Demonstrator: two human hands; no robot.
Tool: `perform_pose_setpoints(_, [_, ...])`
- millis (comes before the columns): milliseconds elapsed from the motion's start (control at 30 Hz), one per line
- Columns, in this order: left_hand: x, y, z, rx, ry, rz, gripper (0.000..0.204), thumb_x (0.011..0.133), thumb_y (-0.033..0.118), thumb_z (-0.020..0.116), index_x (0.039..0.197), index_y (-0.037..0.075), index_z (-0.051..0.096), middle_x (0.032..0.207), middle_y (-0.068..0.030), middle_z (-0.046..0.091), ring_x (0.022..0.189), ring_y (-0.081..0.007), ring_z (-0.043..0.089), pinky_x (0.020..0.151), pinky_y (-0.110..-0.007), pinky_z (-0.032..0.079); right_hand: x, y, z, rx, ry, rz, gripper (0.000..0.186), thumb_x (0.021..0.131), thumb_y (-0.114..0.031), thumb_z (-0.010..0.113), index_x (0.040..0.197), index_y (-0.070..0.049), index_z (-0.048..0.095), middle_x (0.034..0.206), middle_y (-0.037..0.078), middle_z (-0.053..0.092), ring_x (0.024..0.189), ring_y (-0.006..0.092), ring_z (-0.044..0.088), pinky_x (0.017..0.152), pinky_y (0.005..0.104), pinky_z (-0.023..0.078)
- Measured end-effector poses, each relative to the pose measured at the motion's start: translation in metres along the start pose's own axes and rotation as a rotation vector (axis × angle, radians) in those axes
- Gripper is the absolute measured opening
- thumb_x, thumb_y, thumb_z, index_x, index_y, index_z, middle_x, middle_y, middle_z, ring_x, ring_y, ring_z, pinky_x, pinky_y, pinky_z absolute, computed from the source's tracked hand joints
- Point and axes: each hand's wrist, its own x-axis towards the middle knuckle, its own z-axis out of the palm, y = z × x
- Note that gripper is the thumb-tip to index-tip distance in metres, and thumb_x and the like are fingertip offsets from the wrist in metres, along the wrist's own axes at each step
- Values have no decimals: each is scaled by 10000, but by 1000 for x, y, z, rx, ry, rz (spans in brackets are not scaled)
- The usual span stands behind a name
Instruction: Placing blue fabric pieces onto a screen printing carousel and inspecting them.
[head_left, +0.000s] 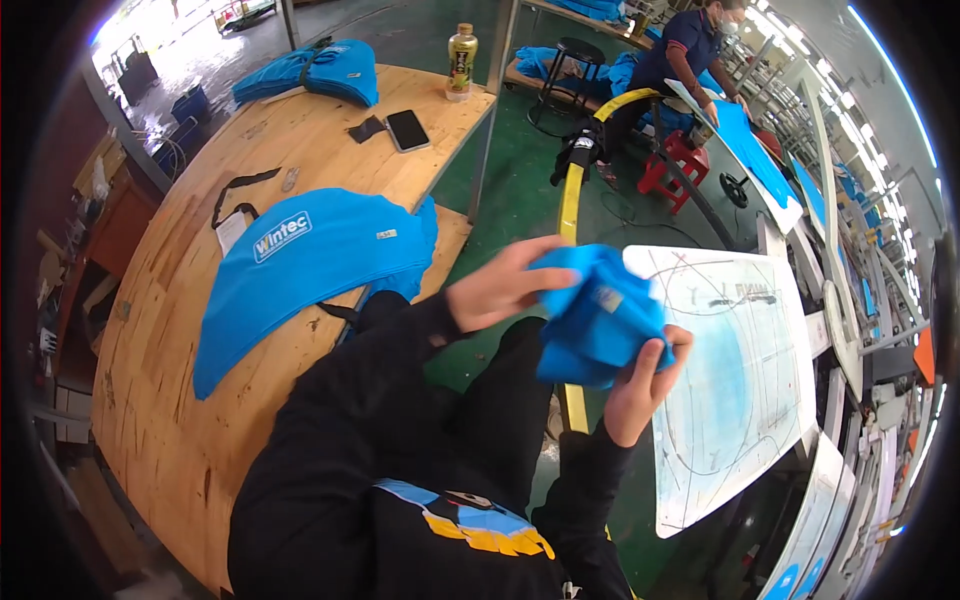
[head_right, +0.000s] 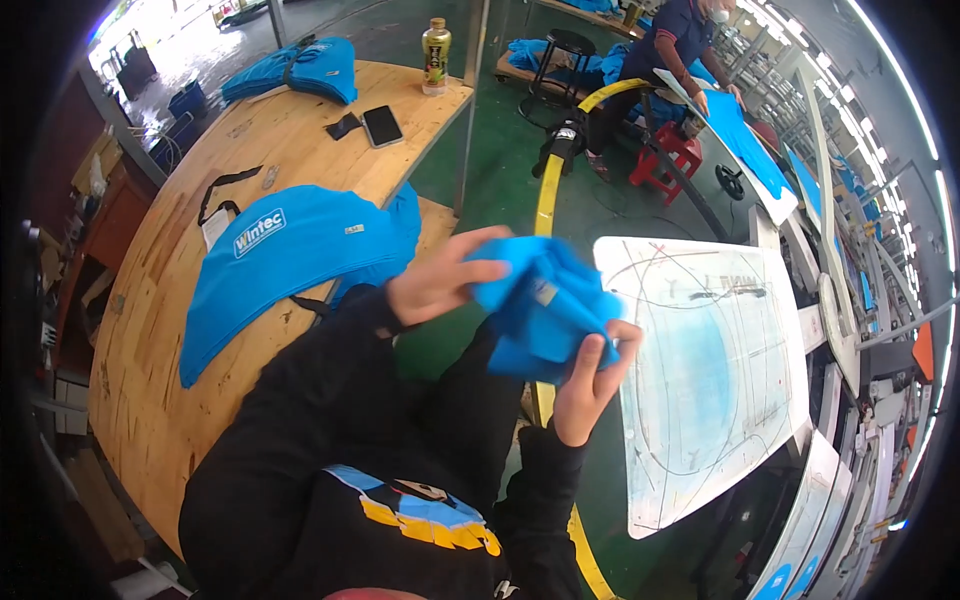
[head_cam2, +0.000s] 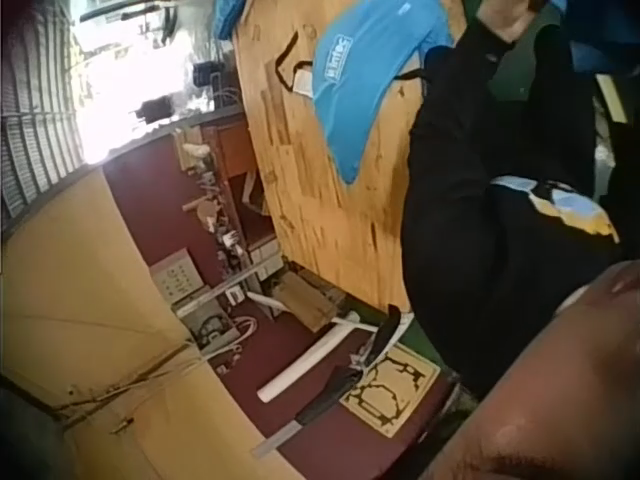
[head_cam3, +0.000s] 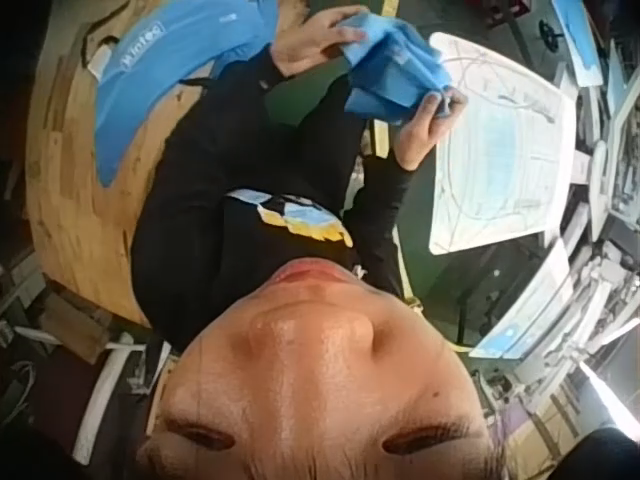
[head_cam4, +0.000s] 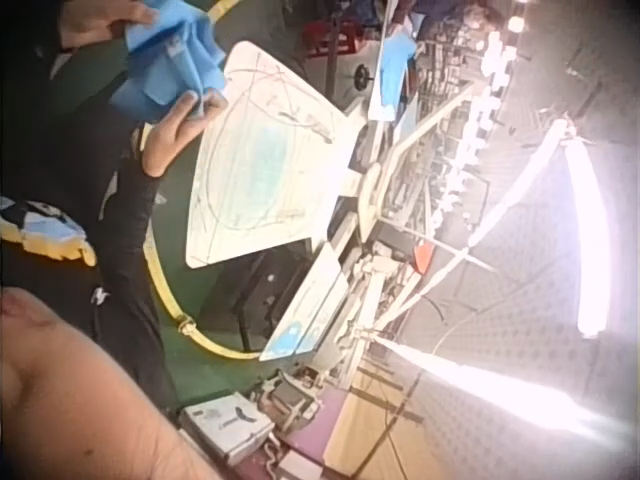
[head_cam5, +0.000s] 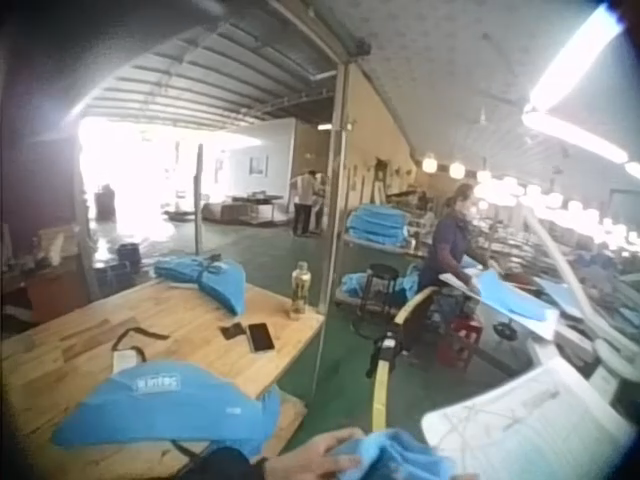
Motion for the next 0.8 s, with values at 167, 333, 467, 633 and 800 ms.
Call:
perform_pose_setpoints(167, [-184, 5, -64, -127, 542, 59, 377, 906, 167, 622, 1232, 33, 491, 1121, -52, 575, 1065, -135, 549, 907, -298, 460, -38, 62, -17, 384, -369, 356, 292, 951, -302, 543, 1076, -73, 411, 869, 13, 468, 764, 71, 495, 674, 220, 412])
perform_pose_setpoints(333, [-346, -9, -77, -296, 767, 398, 352, 954, 259, 539, 1238, 56, 495, 1156, -71, 564, 1094, -216, 533, 954, -392, 410, -69, 108, 3, 903, -63, 555, 521, 998, -324, 405, 1419, -40, 287, 974, 86, 605, 797, 181, 602, 721, 324, 507])
perform_pose_setpoints(467, [-396, 17, -88, -327, 921, 767, 326, 963, 280, 519, 1225, 86, 518, 1151, -59, 579, 1069, -225, 536, 933, -391, 407, -17, 148, 51, 1103, -630, 585, 443, 998, -328, 415, 1358, -71, 440, 1204, 101, 586, 1079, 227, 564, 935, 384, 449])
perform_pose_setpoints(633, [-416, 87, -130, -219, 819, 1046, 261, 954, 219, 524, 1102, 9, 574, 1112, -116, 613, 1084, -246, 534, 991, -413, 368, 55, 112, 200, 1069, -556, 670, 379, 953, -265, 535, 1258, -44, 497, 1246, 112, 563, 1157, 239, 533, 991, 394, 420])
perform_pose_setpoints(800, [-446, 123, -161, -164, 644, 1189, 253, 929, 165, 536, 1101, -19, 562, 1164, -145, 586, 1142, -269, 501, 1027, -424, 339, 76, 93, 255, 924, -761, 452, 387, 933, -309, 567, 1215, -50, 505, 1222, 121, 576, 1135, 243, 555, 994, 399, 423])
